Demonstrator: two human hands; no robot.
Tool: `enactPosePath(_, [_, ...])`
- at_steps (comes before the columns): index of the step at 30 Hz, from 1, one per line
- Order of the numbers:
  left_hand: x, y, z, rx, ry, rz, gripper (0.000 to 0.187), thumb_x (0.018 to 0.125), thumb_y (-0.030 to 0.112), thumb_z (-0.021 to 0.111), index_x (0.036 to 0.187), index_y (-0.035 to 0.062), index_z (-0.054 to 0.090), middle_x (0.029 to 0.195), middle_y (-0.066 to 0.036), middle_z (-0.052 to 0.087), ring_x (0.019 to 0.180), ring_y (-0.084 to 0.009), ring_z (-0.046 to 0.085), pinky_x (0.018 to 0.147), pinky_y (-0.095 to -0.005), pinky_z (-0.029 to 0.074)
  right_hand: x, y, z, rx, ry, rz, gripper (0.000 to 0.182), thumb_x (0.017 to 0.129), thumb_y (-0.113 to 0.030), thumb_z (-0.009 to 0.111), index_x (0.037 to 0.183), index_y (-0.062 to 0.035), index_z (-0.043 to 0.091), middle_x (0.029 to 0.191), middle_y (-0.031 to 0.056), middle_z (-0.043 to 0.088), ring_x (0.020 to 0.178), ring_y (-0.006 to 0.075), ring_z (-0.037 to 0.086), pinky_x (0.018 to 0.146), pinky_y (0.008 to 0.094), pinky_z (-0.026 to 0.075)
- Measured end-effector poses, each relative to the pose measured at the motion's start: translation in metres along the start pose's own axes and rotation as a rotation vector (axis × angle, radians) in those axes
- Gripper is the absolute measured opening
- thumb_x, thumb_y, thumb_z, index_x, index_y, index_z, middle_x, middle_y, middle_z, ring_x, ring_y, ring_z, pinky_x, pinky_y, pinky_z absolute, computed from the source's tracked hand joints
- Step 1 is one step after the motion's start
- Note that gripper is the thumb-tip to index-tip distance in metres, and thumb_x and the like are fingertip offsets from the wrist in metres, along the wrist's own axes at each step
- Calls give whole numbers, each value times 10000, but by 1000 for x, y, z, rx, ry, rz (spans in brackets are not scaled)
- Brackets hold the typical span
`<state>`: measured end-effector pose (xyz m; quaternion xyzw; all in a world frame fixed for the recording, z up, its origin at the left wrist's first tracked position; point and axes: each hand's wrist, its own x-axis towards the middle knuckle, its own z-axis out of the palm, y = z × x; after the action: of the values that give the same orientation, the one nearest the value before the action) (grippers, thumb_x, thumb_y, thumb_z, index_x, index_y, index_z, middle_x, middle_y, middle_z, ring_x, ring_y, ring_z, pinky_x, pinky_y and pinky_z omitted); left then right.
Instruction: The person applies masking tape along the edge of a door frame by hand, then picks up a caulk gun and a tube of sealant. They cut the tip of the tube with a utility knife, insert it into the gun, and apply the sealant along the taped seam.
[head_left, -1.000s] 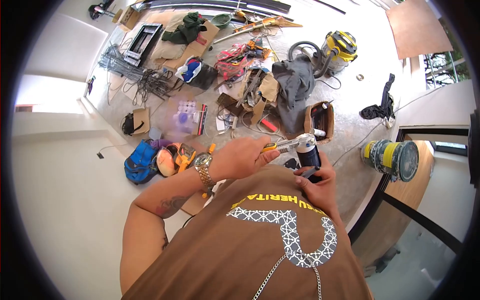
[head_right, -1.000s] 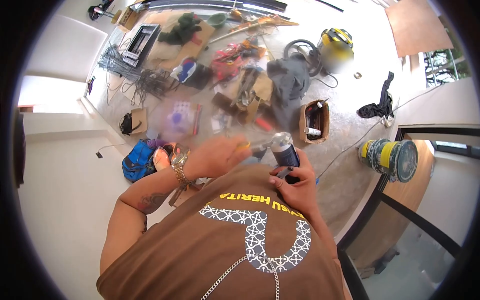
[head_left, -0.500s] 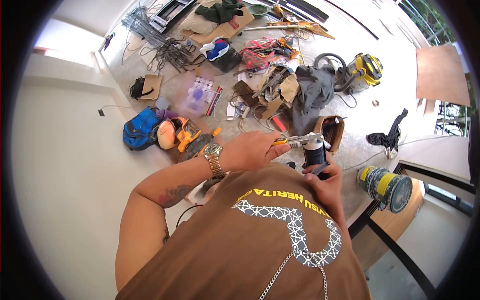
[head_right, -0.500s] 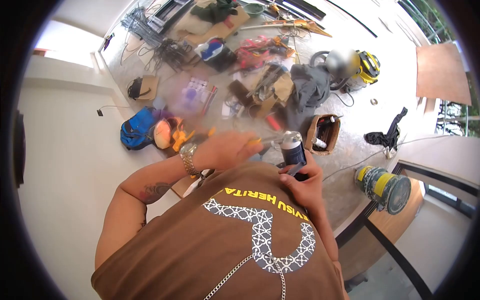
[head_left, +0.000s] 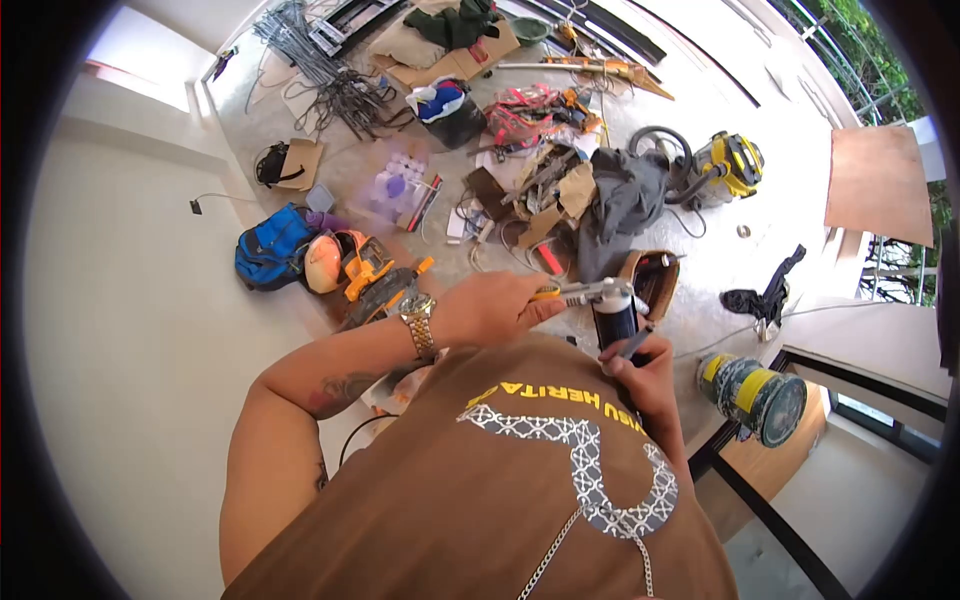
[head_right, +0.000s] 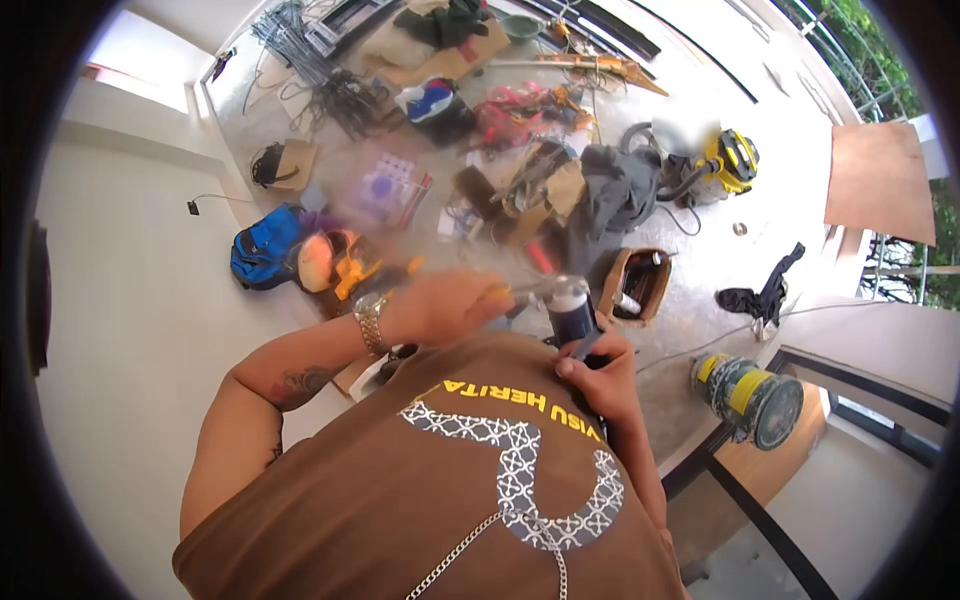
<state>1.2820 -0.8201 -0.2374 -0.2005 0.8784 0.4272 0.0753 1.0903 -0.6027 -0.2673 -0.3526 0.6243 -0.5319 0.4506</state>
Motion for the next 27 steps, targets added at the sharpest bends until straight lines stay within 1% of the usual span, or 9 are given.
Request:
enactPosePath(2, [1, -3, -5, 11, 14, 21, 525, 1052, 548, 423, 1077, 47, 578, 853, -222, 686, 819, -442, 665, 719, -550, 502, -1, 0, 2, 74, 2, 120, 189, 739, -161, 888, 821, -24, 786, 1196, 148, 641, 1087, 269, 626, 941, 372, 470])
enactPosePath(8, [3, -3, -2, -5, -1, -17, 528, 1051, 552, 422, 1087, 49, 578, 871, -220, 689, 828, -436, 667, 718, -543, 504, -1, -9, 9, -233, 95, -128, 251, 739, -210, 905, 818, -9, 777, 1232, 154, 639, 1138, 279, 620, 956, 397, 471])
enactPosePath(10, [8, -7, -3, -18, -62, -35, 530, 1052, 551, 422, 1091, 47, 580, 876, -218, 692, 839, -435, 668, 725, -537, 504, -1, 6, -1, 107, -7, 148, 264, 741, -240, 906, 816, -20, 780, 1237, 153, 646, 1142, 286, 620, 974, 401, 461])
enactPosePath(14, [13, -18, 10, 11, 18, 29, 538, 1051, 558, 419, 1081, 46, 580, 871, -222, 687, 838, -438, 664, 733, -537, 501, -4, 6, 3, 41, 59, 174, 279, 744, -254, 902, 814, -14, 779, 1219, 150, 653, 1137, 284, 619, 985, 403, 450])
enactPosePath(16, [16, -18, 8, -18, 26, 69, 539, 1056, 560, 404, 1043, 48, 569, 862, -226, 676, 833, -436, 659, 741, -534, 499, 1, 3, 7, -77, 76, -87, 263, 751, -233, 895, 815, -8, 775, 1217, 149, 646, 1126, 283, 619, 977, 400, 457])
enactPosePath(22, [22, -25, 12, -53, -34, 46, 546, 1064, 541, 390, 1147, 43, 597, 936, -246, 695, 885, -439, 665, 785, -531, 506, 5, 3, 12, -164, 164, -58, 277, 700, -225, 907, 832, -17, 782, 1233, 172, 636, 1122, 301, 627, 979, 408, 469])
enactPosePath(23, [28, -43, 16, -57, -36, 48, 546, 1064, 541, 390, 1147, 43, 597, 936, -246, 695, 885, -439, 665, 785, -531, 506, 3, 9, 7, -102, 127, -88, 283, 694, -227, 913, 828, -14, 782, 1232, 175, 640, 1119, 301, 628, 978, 410, 470])
enactPosePath(25, [35, -104, 28, 63, -188, -151, 473, 1087, 430, 371, 1366, 128, 604, 1020, -222, 706, 965, -445, 651, 864, -510, 491, -2, -2, 7, -7, 47, -268, 297, 681, -232, 922, 825, -11, 785, 1222, 177, 648, 1117, 300, 628, 977, 410, 469])
enactPosePath(27, [19, -147, 43, 62, -32, -170, 470, 1091, 422, 366, 1404, 148, 586, 1069, -214, 707, 1000, -424, 658, 890, -493, 496, 0, -25, 6, -19, 46, -396, 334, 667, -247, 932, 851, -4, 796, 1245, 184, 643, 1145, 302, 622, 982, 403, 462])
